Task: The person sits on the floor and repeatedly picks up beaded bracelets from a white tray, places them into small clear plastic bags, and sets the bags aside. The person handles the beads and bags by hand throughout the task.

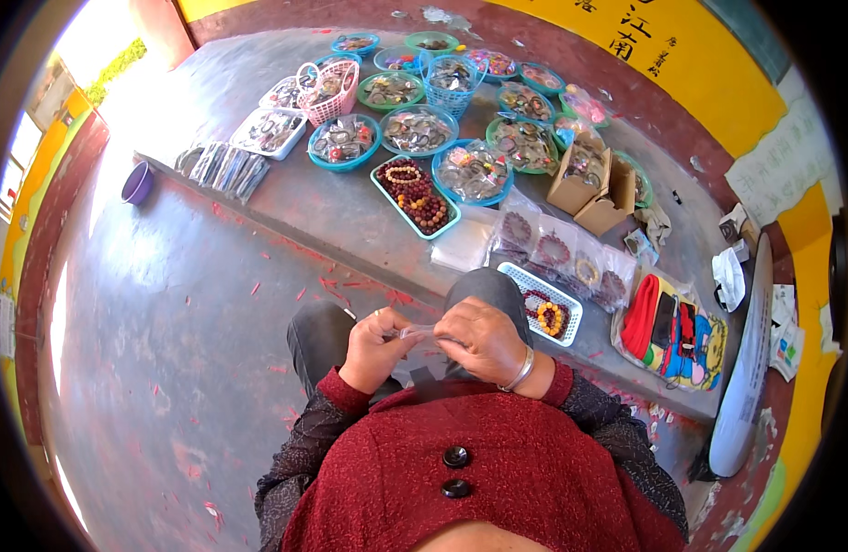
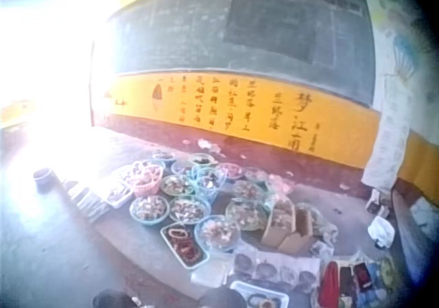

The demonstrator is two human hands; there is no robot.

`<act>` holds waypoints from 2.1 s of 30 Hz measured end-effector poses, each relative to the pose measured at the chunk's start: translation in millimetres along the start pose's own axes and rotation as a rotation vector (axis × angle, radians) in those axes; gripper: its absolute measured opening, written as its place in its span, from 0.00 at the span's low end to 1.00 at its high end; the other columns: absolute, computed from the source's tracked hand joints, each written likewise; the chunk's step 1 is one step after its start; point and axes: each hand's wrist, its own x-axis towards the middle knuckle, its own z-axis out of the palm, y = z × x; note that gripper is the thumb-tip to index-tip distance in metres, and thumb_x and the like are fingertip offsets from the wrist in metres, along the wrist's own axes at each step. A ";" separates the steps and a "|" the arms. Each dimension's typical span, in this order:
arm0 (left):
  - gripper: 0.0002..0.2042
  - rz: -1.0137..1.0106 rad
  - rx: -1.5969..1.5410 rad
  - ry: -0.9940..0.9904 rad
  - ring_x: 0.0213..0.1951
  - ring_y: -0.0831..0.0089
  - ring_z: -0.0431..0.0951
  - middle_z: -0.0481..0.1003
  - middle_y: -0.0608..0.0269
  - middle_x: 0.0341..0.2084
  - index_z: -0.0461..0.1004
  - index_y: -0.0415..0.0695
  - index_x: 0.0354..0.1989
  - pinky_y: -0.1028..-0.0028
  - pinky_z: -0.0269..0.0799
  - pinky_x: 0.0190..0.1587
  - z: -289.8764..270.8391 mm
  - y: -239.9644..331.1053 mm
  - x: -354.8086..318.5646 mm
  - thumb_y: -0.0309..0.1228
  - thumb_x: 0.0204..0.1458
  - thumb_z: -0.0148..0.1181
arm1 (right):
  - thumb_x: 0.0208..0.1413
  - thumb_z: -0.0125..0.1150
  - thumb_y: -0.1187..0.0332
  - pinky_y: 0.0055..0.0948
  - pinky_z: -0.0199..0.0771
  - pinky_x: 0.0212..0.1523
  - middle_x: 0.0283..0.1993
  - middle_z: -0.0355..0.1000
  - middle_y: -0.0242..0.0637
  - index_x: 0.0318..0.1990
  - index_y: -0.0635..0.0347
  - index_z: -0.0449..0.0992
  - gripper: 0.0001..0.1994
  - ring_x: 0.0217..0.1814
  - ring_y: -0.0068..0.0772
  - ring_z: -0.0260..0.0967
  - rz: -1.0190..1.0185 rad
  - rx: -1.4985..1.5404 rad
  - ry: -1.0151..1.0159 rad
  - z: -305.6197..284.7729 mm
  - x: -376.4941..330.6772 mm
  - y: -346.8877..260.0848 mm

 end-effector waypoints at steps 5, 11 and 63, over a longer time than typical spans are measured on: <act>0.05 0.033 0.081 -0.040 0.23 0.82 0.72 0.73 0.66 0.26 0.75 0.37 0.32 0.82 0.70 0.24 -3.1 8.0 1.0 0.22 0.46 0.61 | 0.42 0.60 0.73 0.35 0.68 0.33 0.30 0.68 0.36 0.29 0.58 0.71 0.06 0.35 0.41 0.68 0.044 -0.025 -0.002 9.8 9.1 3.4; 0.09 -0.075 -0.006 -0.110 0.28 0.77 0.75 0.74 0.61 0.33 0.74 0.36 0.41 0.79 0.75 0.27 -10.8 -5.9 -7.6 0.24 0.51 0.55 | 0.44 0.57 0.74 0.36 0.69 0.33 0.27 0.69 0.39 0.29 0.59 0.69 0.05 0.32 0.43 0.69 0.191 0.095 -0.026 16.3 11.3 -4.1; 0.04 0.190 0.858 -0.003 0.26 0.53 0.74 0.72 0.50 0.22 0.69 0.40 0.25 0.63 0.67 0.27 28.8 -7.4 18.5 0.27 0.48 0.54 | 0.45 0.55 0.69 0.38 0.73 0.38 0.56 0.62 0.53 0.31 0.63 0.78 0.09 0.37 0.47 0.72 0.184 -0.218 -0.515 45.1 -18.5 43.8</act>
